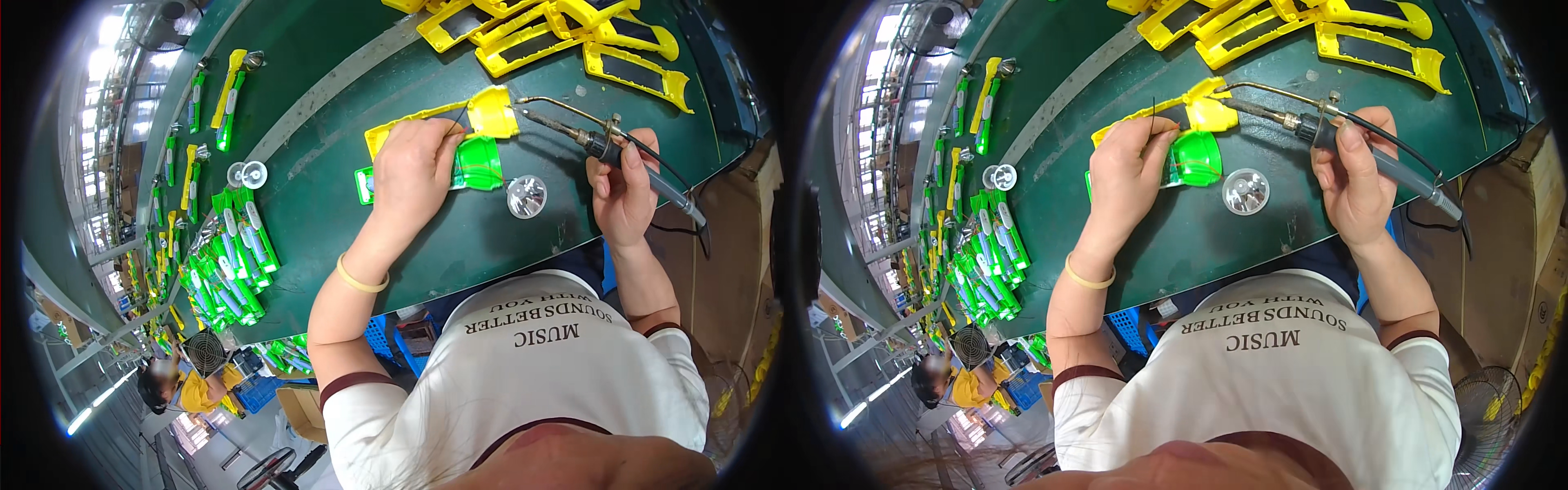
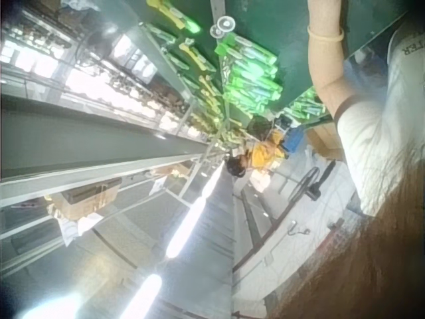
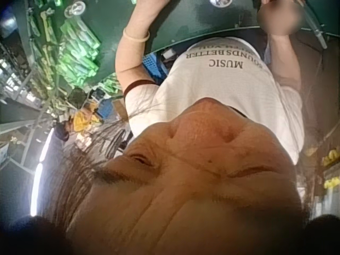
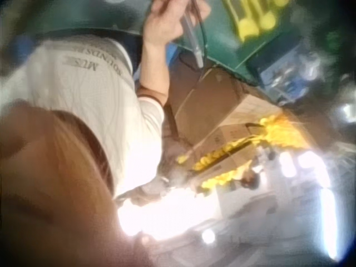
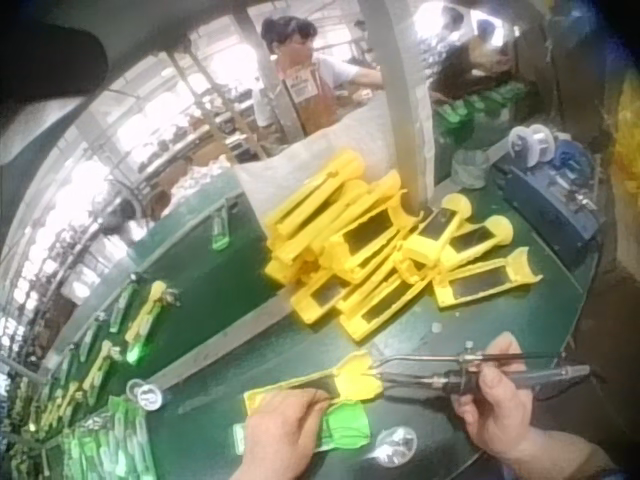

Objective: Soldering wires and circuit board components into solar flashlight housings on an assembly line.

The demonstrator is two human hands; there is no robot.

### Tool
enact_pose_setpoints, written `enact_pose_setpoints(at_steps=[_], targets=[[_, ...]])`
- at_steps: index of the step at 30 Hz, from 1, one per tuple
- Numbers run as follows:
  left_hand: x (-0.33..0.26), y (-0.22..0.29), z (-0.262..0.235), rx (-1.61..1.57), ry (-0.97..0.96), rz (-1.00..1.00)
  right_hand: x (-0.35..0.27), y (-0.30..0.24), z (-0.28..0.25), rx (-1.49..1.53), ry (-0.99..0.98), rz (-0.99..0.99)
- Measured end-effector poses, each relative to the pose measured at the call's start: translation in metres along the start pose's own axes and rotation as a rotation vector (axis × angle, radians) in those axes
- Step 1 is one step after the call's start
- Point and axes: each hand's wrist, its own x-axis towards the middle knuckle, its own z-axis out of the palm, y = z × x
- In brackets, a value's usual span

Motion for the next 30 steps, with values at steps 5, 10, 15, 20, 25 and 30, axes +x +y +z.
enact_pose_setpoints(at_steps=[5, 10, 15, 20, 25, 30], targets=[[0.000, 0.005, -0.012, -0.151, -0.171, -0.093, 0.015, -0.011, -0.009, -0.228, -0.132, 0.058], [0.003, 0.004, -0.016, 0.066, -0.231, 0.074, 0.022, -0.007, -0.008, -0.341, -0.307, 0.082], [0.008, 0.008, -0.016, 0.141, -0.281, 0.082, 0.030, -0.003, -0.003, -0.503, -0.348, 0.150], [0.012, 0.011, -0.015, 0.146, -0.302, 0.048, 0.039, -0.003, -0.001, -0.500, -0.397, 0.178], [0.014, 0.011, -0.012, 0.164, -0.295, 0.047, 0.043, -0.001, 0.001, -0.511, -0.418, 0.213], [0.014, 0.013, -0.014, 0.153, -0.285, 0.041, 0.040, -0.007, -0.008, -0.419, -0.340, 0.098]])
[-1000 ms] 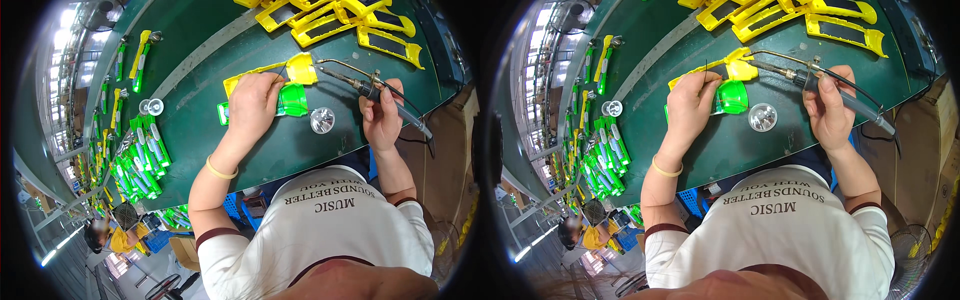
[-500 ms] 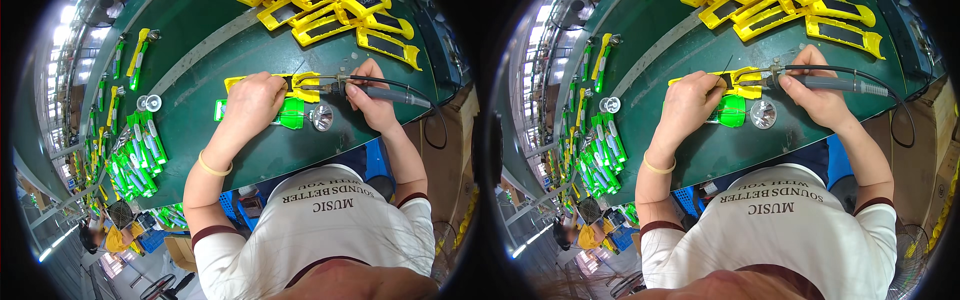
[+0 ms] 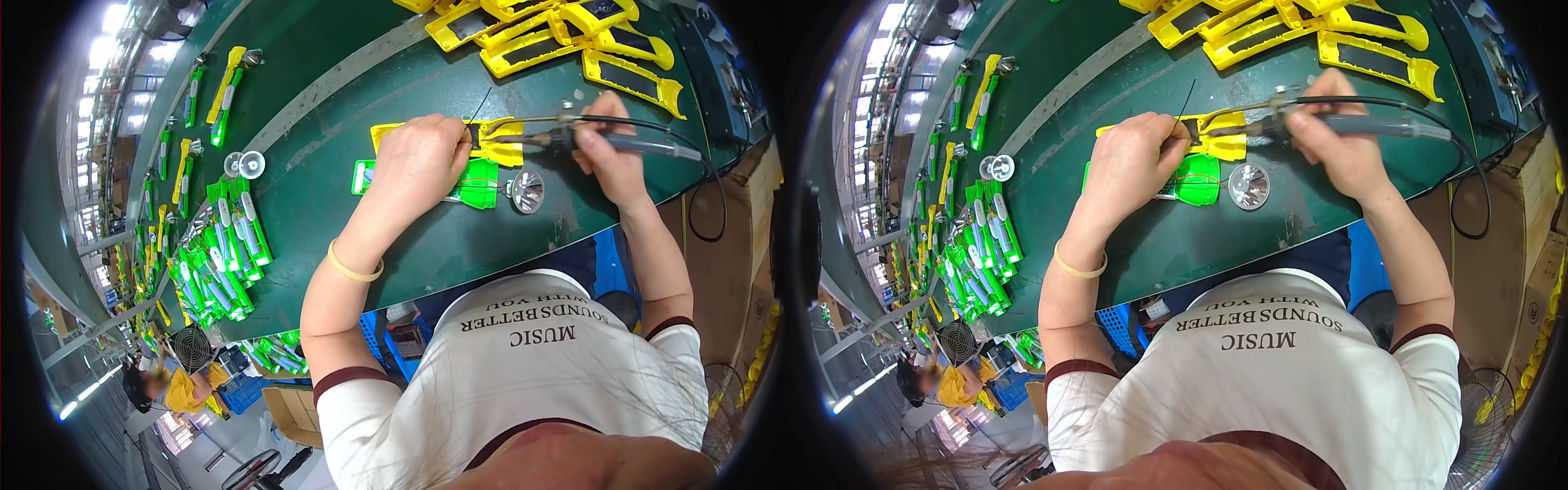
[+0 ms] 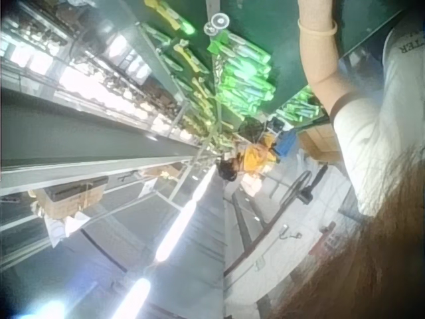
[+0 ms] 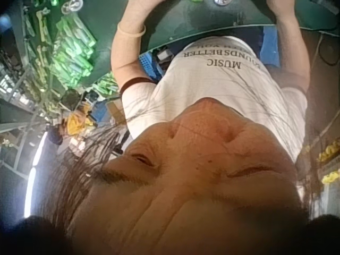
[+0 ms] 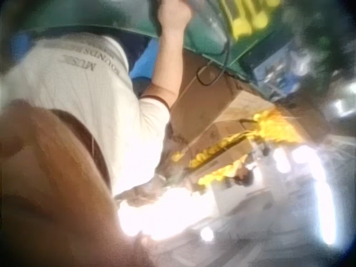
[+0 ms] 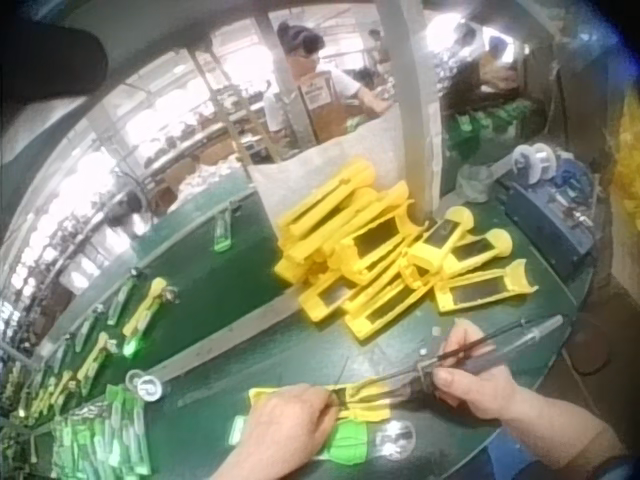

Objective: Soldering wires and circuit board components into solar flashlight housings on an assembly line.

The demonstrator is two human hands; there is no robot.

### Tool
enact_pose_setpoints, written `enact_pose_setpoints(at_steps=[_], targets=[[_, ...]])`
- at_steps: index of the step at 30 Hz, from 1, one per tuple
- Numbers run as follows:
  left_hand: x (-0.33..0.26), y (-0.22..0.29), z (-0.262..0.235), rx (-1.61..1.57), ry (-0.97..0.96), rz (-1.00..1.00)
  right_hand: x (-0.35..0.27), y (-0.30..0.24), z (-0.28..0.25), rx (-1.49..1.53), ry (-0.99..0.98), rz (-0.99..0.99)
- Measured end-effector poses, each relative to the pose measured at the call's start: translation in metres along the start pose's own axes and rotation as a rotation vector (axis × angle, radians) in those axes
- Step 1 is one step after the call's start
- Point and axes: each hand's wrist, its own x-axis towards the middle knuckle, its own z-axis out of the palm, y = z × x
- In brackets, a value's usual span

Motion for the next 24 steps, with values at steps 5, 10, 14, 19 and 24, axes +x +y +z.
enact_pose_setpoints(at_steps=[5, 10, 14, 19, 24], targets=[[0.004, 0.005, 0.002, -0.010, 0.009, 0.012, -0.002, -0.007, -0.011, 0.133, 0.031, 0.017], [0.005, 0.008, 0.001, 0.008, 0.014, 0.004, 0.013, -0.009, 0.027, 0.196, -0.036, 0.049], [0.006, 0.012, 0.002, -0.004, 0.007, 0.006, 0.017, -0.006, 0.022, 0.204, -0.047, 0.051], [0.003, 0.030, 0.011, 0.004, 0.037, 0.079, -0.006, -0.005, 0.004, 0.236, -0.002, 0.082], [0.002, 0.035, 0.011, 0.023, 0.028, 0.076, -0.008, -0.003, 0.004, 0.281, 0.009, 0.068]])
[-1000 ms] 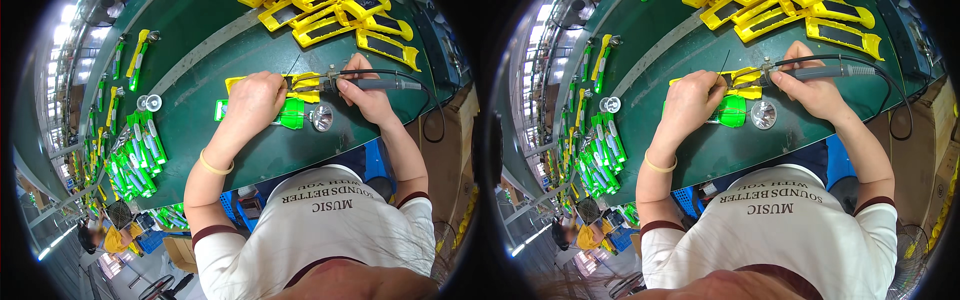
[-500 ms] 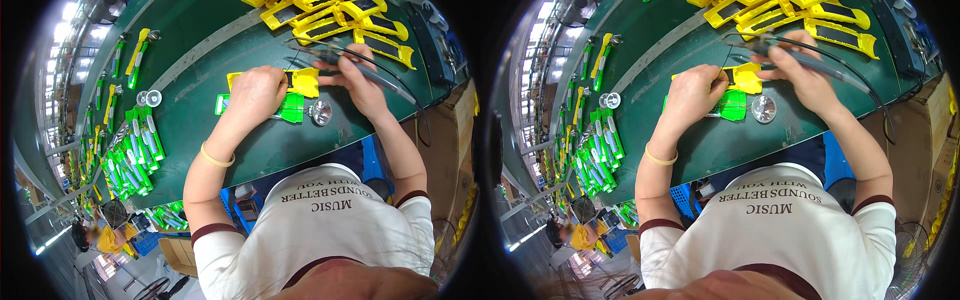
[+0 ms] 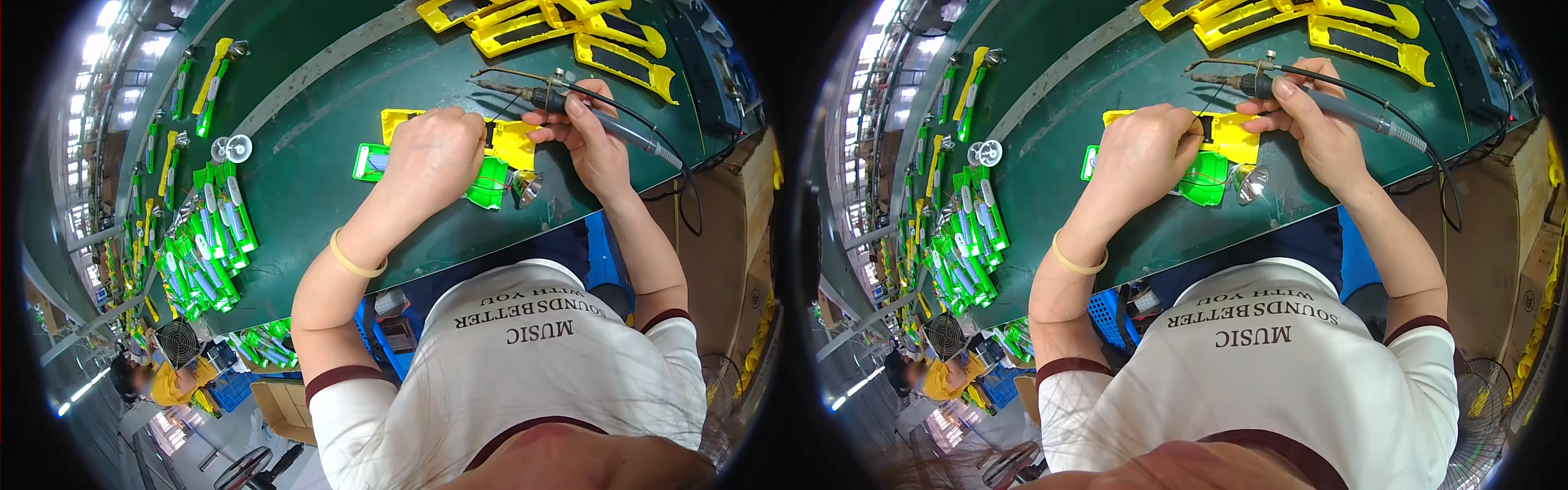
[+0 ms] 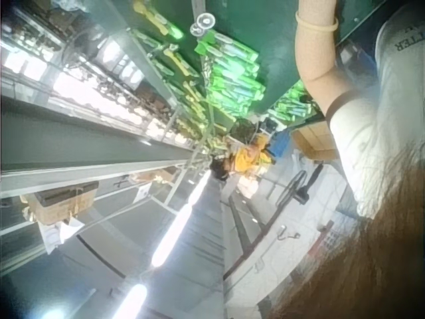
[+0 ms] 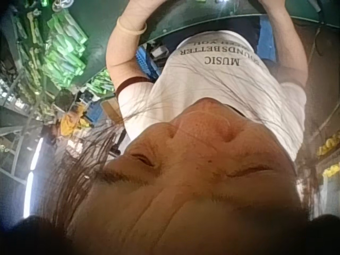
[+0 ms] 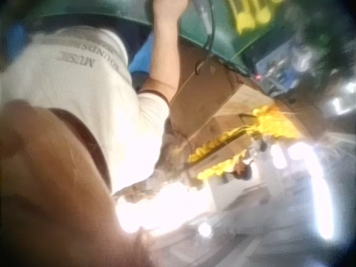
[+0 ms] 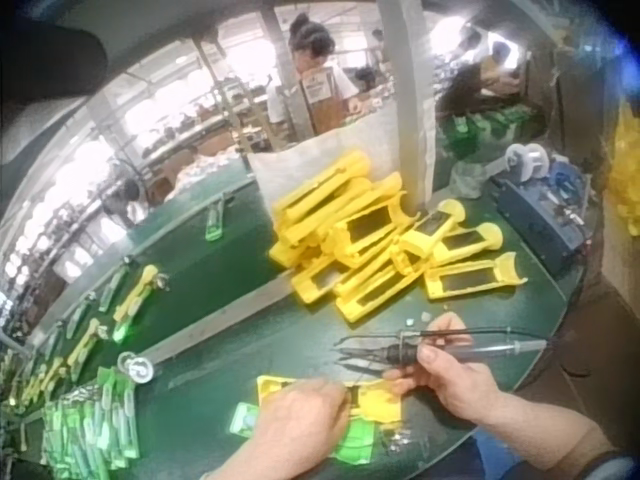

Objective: Soldering wires and circuit board components into solar flashlight housings on an assembly line.

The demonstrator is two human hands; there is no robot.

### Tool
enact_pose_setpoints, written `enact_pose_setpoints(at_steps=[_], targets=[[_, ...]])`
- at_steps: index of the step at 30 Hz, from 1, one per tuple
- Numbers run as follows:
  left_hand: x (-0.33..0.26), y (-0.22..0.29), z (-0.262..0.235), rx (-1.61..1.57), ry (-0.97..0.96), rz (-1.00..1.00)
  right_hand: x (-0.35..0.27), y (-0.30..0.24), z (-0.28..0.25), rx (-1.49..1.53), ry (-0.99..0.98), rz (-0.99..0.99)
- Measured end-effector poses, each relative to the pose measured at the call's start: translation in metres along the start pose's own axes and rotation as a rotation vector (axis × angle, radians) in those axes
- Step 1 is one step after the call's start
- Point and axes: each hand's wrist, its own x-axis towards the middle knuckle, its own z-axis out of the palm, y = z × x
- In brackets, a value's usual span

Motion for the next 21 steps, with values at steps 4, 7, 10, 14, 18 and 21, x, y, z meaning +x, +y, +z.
enact_pose_setpoints(at_steps=[4, 7, 10, 14, 18, 21], targets=[[0.000, 0.005, 0.002, 0.019, 0.020, -0.043, -0.001, 0.001, -0.002, 0.014, -0.009, -0.009], [0.000, 0.011, 0.001, 0.034, 0.033, -0.085, -0.002, 0.001, -0.002, 0.006, -0.012, -0.016], [0.001, 0.015, 0.000, 0.057, 0.031, -0.121, -0.001, 0.001, -0.003, 0.007, -0.017, -0.018], [-0.002, 0.010, -0.007, 0.077, 0.137, -0.068, -0.001, 0.002, -0.001, 0.056, -0.016, -0.022], [-0.009, 0.001, -0.039, -0.705, 0.019, -0.453, -0.002, 0.003, -0.002, 0.043, -0.016, -0.012], [-0.021, -0.009, -0.044, -1.352, 0.058, -0.551, -0.001, 0.001, -0.001, 0.007, -0.003, -0.018]])
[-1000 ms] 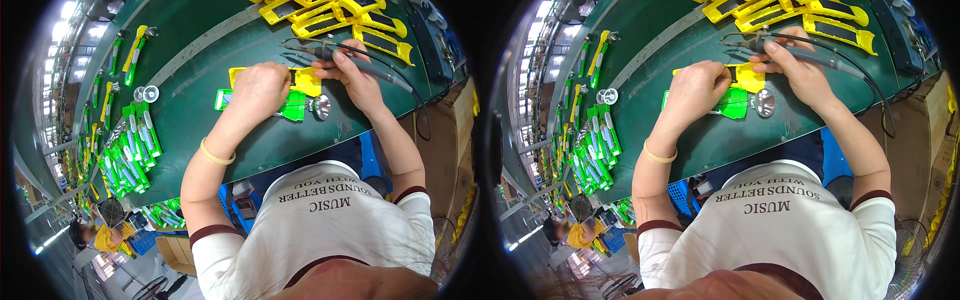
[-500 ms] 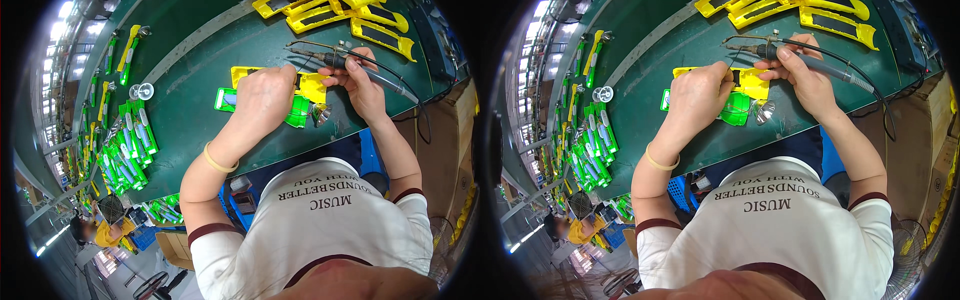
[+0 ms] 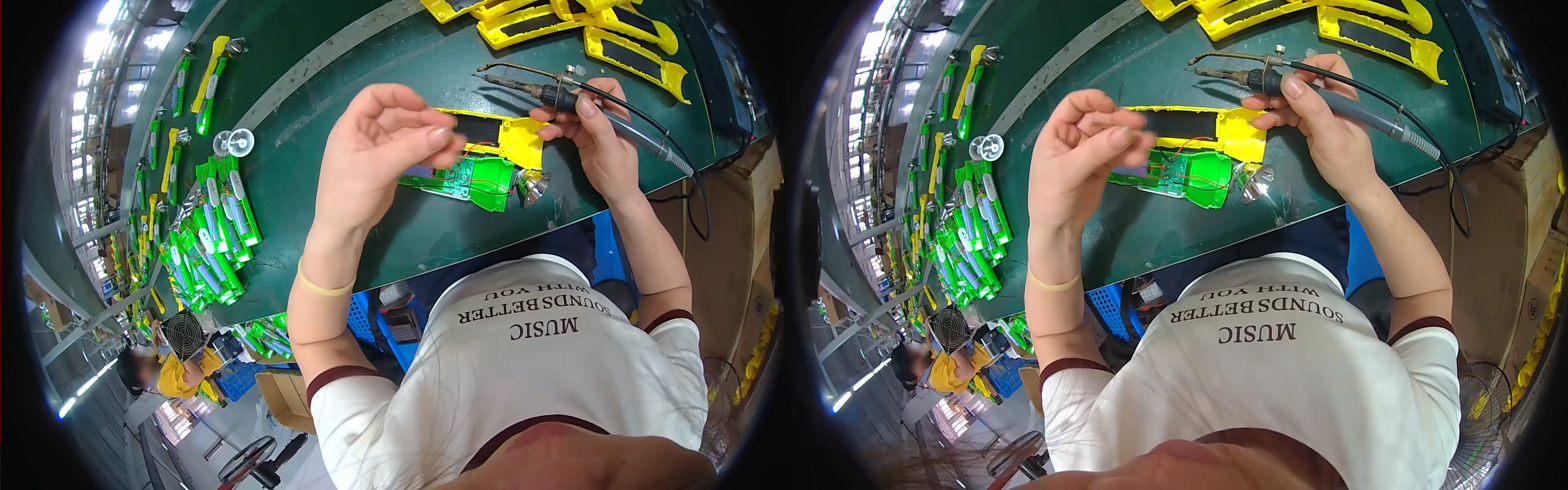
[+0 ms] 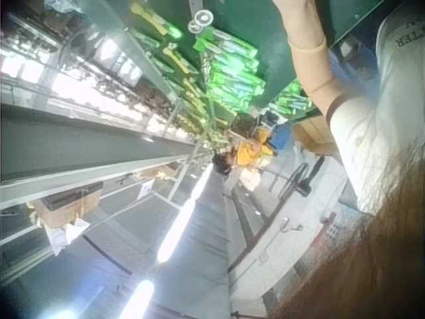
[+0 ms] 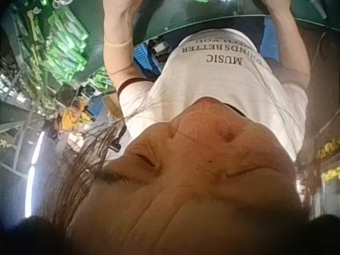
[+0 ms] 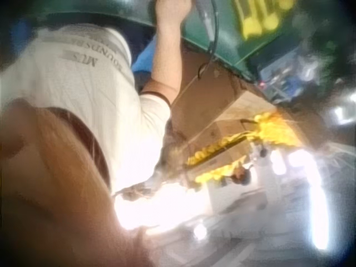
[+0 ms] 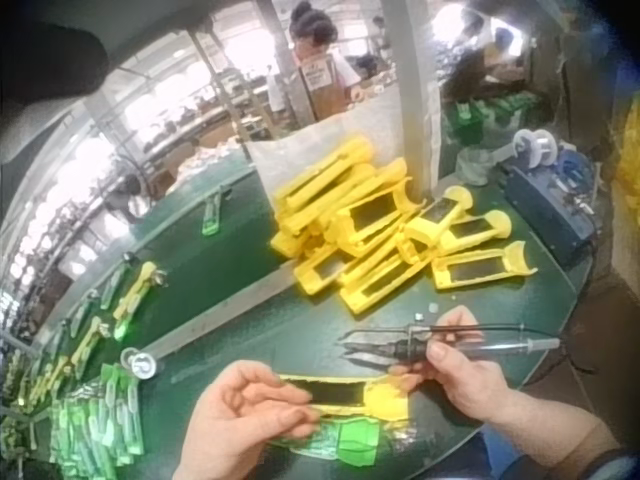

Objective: Soldering wires and circuit board components into solar flashlight housings on an assembly line.

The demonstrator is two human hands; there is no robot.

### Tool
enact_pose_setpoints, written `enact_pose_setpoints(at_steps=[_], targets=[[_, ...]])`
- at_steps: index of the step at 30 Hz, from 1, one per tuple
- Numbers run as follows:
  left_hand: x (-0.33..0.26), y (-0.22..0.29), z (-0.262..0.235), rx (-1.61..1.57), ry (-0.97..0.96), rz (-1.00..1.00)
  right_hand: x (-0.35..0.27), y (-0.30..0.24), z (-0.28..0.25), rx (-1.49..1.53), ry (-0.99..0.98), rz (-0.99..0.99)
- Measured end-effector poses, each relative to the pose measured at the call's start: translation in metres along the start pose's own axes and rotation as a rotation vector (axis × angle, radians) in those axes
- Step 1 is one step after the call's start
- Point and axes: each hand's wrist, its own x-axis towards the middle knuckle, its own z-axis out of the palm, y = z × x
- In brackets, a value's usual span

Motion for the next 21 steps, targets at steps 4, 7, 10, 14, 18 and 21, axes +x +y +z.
enact_pose_setpoints(at_steps=[4, 7, 10, 14, 18, 21], targets=[[-0.012, -0.014, -0.003, -0.487, 0.160, 0.026, -0.001, -0.002, 0.000, -0.126, 0.050, -0.080], [-0.013, -0.019, -0.021, -0.027, 0.218, 0.056, -0.005, -0.011, 0.015, -0.164, 0.067, -0.068], [0.000, -0.019, -0.032, 0.597, 0.201, 0.292, -0.004, -0.012, 0.038, -0.192, 0.011, -0.017], [0.017, -0.018, -0.044, 1.207, 0.003, 0.477, -0.001, 0.008, 0.044, -0.321, -0.014, 0.048], [0.023, -0.014, -0.044, 1.274, -0.063, 0.382, -0.002, 0.016, 0.043, -0.385, -0.033, -0.008], [0.024, -0.010, -0.041, 1.312, -0.069, 0.343, 0.000, 0.016, 0.040, -0.417, -0.072, 0.006]])
